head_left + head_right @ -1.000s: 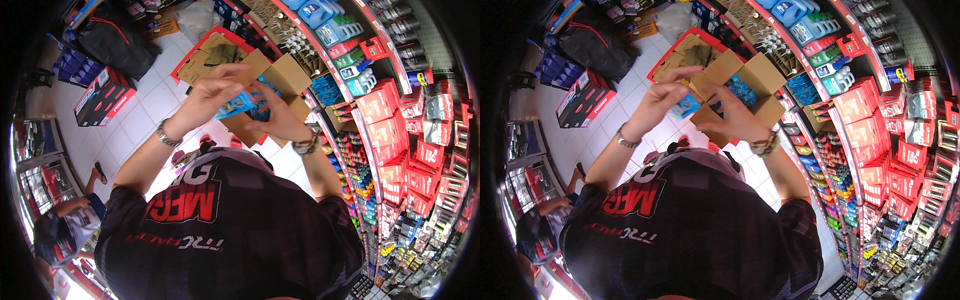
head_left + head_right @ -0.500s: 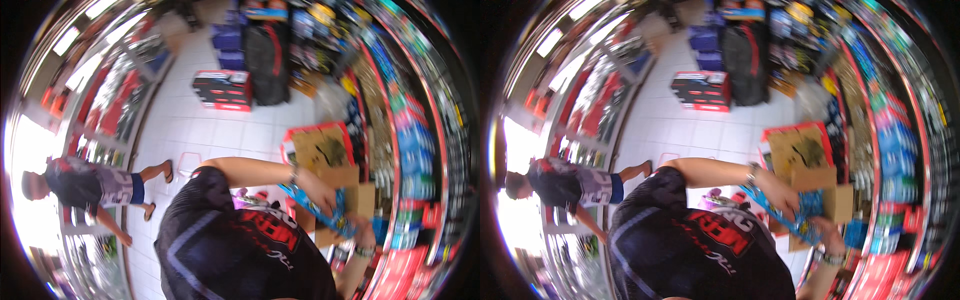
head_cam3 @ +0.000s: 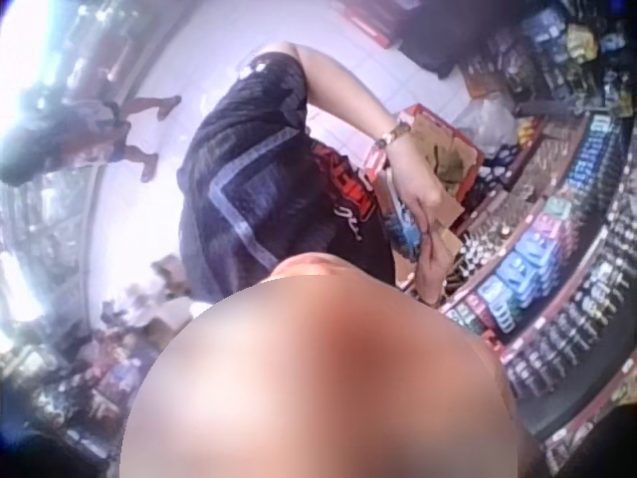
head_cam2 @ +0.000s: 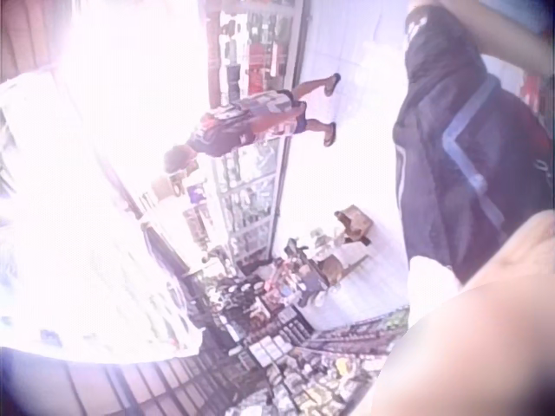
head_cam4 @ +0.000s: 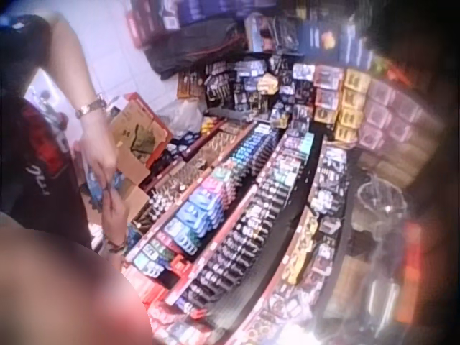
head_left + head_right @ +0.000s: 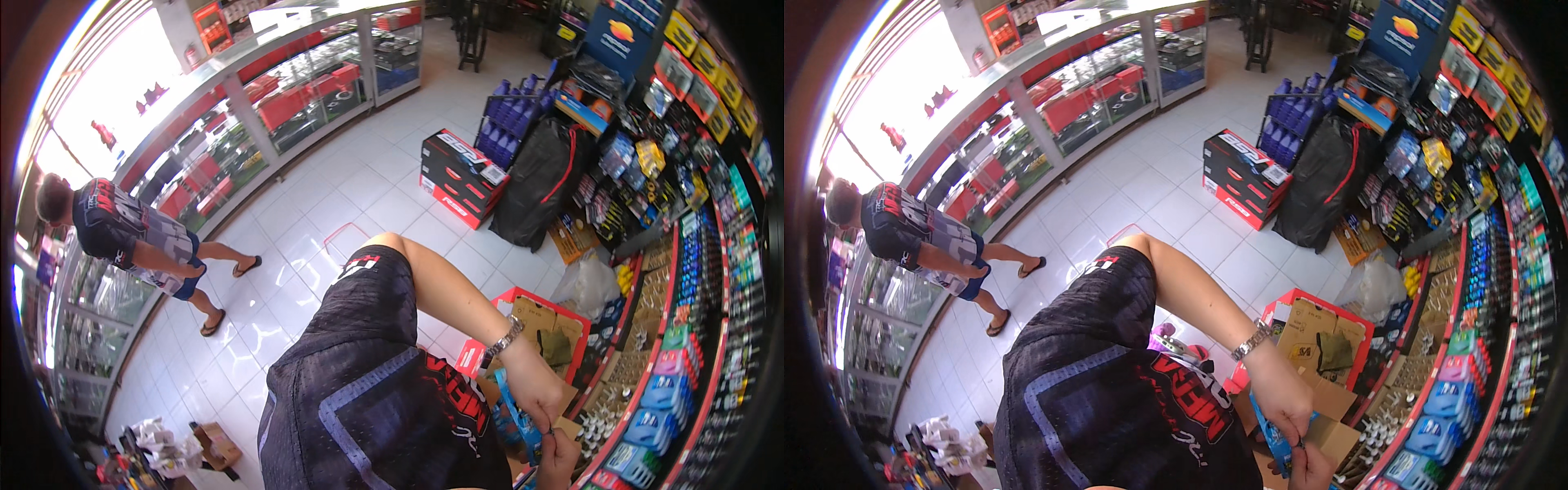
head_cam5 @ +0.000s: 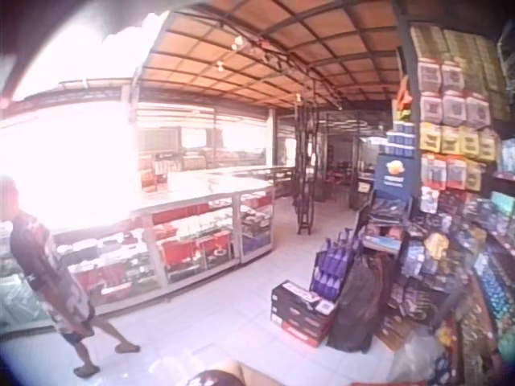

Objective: The person repeatedly picks small blue lanyard segments from a cardboard box, aligns and joins them end-to-end, and places the assembled lanyard back into the box. The process is repeated multiple times in a retail store aisle.

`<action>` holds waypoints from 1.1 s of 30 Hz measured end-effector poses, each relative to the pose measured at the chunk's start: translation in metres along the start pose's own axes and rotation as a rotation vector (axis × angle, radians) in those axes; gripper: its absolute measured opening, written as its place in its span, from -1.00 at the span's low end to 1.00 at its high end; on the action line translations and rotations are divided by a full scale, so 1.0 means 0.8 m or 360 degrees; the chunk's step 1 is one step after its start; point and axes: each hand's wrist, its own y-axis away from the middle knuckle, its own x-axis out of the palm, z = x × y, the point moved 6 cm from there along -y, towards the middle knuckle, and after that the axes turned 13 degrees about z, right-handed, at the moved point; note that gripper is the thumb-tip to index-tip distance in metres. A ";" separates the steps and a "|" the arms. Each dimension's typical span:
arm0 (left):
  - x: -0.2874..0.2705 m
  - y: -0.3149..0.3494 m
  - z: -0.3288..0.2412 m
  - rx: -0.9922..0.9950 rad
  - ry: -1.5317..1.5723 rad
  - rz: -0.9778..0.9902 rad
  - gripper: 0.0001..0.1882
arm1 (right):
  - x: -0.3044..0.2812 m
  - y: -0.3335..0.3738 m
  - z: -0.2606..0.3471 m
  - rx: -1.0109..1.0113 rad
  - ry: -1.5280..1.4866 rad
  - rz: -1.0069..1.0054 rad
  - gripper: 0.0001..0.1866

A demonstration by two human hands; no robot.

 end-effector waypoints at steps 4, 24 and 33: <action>0.007 -0.002 -0.026 -0.0086 -0.0086 -0.0219 -0.64 | 0.001 0.008 -0.004 -0.0227 0.0324 -0.0174 -0.77; 0.029 0.056 0.047 -0.0295 -0.0221 -0.1418 -0.57 | 0.064 -0.067 -0.215 -0.0853 0.0014 -0.0723 -0.73; 0.076 0.043 0.101 -0.0748 0.0247 -0.0884 -0.47 | 0.029 -0.053 -0.215 -0.0334 -0.0905 -0.0762 -0.69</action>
